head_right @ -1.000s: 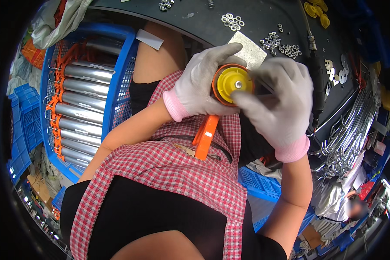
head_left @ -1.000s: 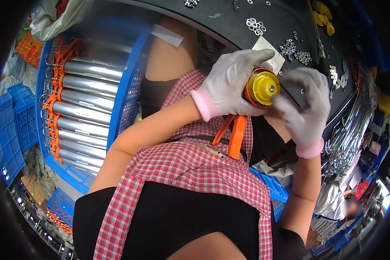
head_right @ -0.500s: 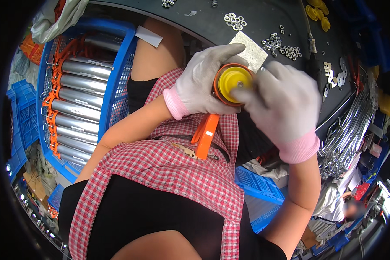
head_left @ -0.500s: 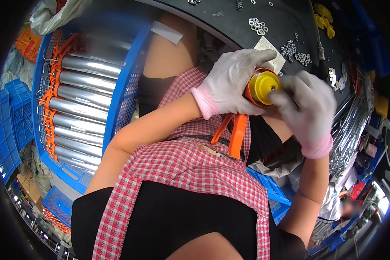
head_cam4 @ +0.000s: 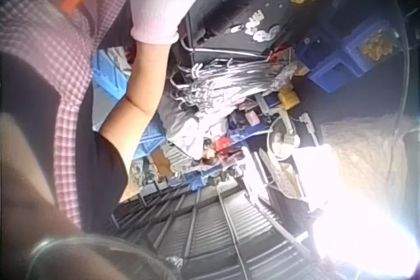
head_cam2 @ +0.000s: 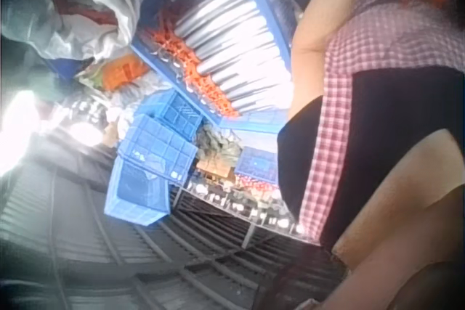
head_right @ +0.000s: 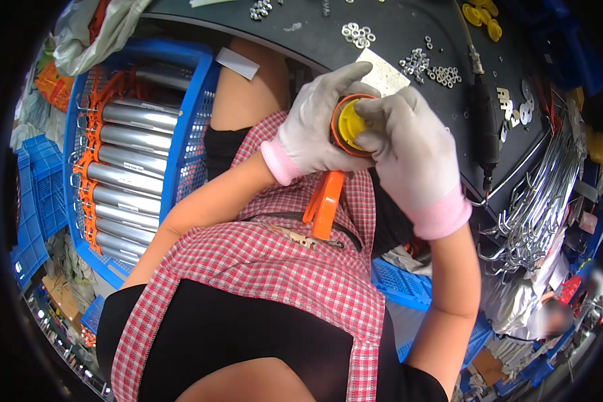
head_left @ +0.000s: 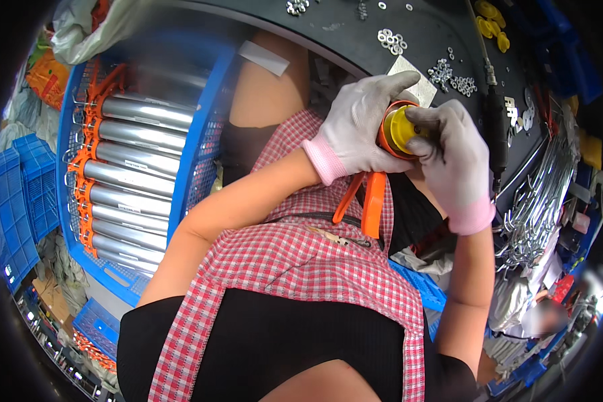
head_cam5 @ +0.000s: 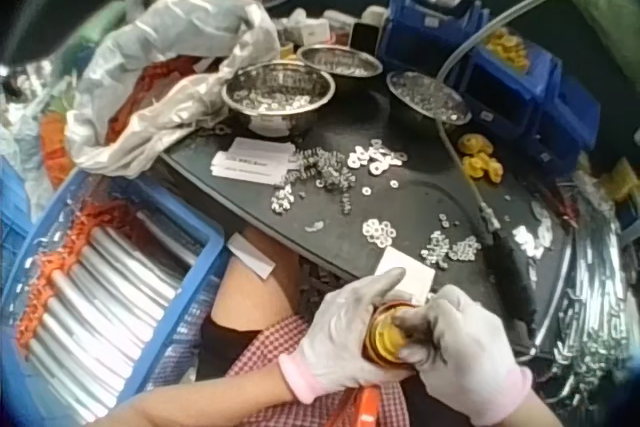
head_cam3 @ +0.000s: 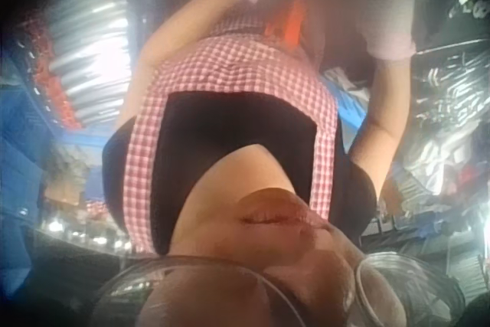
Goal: The person assembles mechanical components by attaching a metal tube to a specialized frame, securing the parts with an electric screwdriver.
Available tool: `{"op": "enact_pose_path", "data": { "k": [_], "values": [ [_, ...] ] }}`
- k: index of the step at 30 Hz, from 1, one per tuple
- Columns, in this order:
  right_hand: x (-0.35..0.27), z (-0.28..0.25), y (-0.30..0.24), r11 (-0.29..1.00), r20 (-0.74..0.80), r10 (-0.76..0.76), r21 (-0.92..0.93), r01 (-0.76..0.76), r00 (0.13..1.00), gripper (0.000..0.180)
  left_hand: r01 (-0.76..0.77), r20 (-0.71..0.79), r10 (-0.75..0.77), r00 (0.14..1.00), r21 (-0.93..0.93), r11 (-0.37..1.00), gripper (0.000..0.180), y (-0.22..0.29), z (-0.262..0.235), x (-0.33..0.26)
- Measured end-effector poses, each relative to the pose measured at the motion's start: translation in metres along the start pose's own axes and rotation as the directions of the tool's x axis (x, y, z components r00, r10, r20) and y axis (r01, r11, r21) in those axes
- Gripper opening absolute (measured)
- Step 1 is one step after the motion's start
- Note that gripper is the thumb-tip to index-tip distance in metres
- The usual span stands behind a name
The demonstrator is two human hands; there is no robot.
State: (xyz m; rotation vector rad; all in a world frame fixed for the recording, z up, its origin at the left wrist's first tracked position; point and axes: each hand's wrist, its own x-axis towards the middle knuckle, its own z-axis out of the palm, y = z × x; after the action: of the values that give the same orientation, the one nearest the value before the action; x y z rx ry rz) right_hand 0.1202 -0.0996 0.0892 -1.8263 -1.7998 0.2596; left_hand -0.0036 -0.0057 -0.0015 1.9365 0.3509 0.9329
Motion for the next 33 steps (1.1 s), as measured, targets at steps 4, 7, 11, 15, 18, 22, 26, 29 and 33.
{"op": "enact_pose_path", "data": {
  "k": [4,7,11,15,18,22,26,29,33],
  "values": [
    [-0.009,0.008,-0.002,0.995,-0.142,0.057,0.084,-0.045,0.988,0.021,0.009,-0.037,-0.006,0.999,0.078,0.997,0.098,0.006,0.003,0.005],
    [-0.062,0.027,-0.005,0.942,-0.467,0.259,0.316,-0.114,0.846,0.018,-0.08,-0.182,0.093,0.979,0.079,0.994,0.087,0.021,0.007,-0.008],
    [-0.161,0.052,-0.047,0.966,-0.481,0.229,0.005,-0.258,0.846,0.042,-0.326,-0.266,0.315,0.911,0.002,0.945,0.077,0.077,0.017,0.012],
    [-0.179,0.058,-0.085,0.82,-0.39,0.434,-0.203,-0.536,0.812,0.066,-0.381,-0.049,0.381,0.923,-0.005,0.924,0.068,0.148,0.062,0.014],
    [-0.205,0.049,-0.069,0.789,-0.441,0.024,-0.542,-0.288,0.897,0.037,-0.476,0.239,0.466,0.852,-0.014,0.879,0.066,0.21,0.095,-0.026],
    [-0.187,0.024,-0.06,0.845,-0.909,0.249,0.372,0.383,0.333,0.035,-0.612,-0.004,0.623,0.782,-0.19,0.768,0.07,0.196,0.108,-0.048],
    [-0.252,-0.019,-0.015,0.803,-0.955,-0.287,-0.279,-0.527,0.068,0.052,-0.513,0.483,0.335,0.809,0.299,0.805,0.072,0.139,0.071,-0.038],
    [-0.282,-0.053,-0.02,0.899,-0.965,-0.218,-0.139,-0.415,-0.147,0.052,-0.486,0.489,0.245,0.837,0.459,0.744,0.068,0.099,0.044,-0.034],
    [-0.323,-0.076,0.01,0.608,-0.808,0.508,0.582,0.54,0.299,0.046,-0.761,0.477,0.605,0.638,0.269,0.59,0.029,0.093,-0.025,-0.015]
  ]
}}
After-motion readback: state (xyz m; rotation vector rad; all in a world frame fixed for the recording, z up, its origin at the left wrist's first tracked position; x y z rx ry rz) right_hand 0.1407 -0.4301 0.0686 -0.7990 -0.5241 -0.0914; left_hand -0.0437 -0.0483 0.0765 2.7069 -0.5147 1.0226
